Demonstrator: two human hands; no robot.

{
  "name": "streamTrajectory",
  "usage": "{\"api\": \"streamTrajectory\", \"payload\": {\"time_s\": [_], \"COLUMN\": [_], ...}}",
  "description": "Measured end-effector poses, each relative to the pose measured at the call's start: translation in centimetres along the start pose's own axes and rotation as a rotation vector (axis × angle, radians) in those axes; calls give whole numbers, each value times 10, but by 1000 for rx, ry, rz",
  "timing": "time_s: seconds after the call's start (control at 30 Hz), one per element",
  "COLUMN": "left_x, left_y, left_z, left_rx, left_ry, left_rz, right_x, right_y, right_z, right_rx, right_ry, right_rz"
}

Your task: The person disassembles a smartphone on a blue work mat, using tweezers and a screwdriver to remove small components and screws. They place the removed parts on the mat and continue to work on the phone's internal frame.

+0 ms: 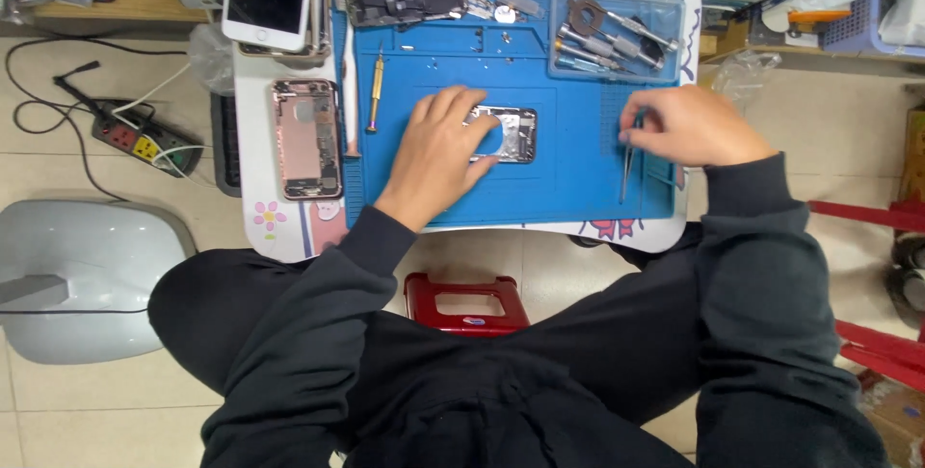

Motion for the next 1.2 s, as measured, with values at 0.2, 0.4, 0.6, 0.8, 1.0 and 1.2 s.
{"api": "streamTrajectory", "payload": {"time_s": [0.2,0.4,0.6,0.8,1.0,1.2], "left_x": [-2,-3,0,-2,-3,2], "left_y": [-3,-10,-6,-7,-10,-7], "left_z": [19,32,33,40,42,36], "left_rx": [23,20,62,50,38,69], "left_ry": [-7,-85,-124,-113,-140,-156], "left_rz": [17,5,22,-4,17,28], "right_x": [62,51,46,44,48,63], "right_y": [-27,-63,-62,-57,-50,-35], "right_z": [-33,-24,-25,-16,-11,-20], "right_rx": [685,584,525,477,543,640], "right_ry": [70,250,258,177,188,186], "right_rz": [-180,-163,-79,-36,-56,-58]}}
Point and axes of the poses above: each hand's wrist, its own y-axis away from the middle knuckle, its own z-axis out of the palm, x = y × z, the point moved 7 cm from there along -y, towards the middle knuckle, and after that the axes turned 9 degrees about -x, right-handed, at the moved point
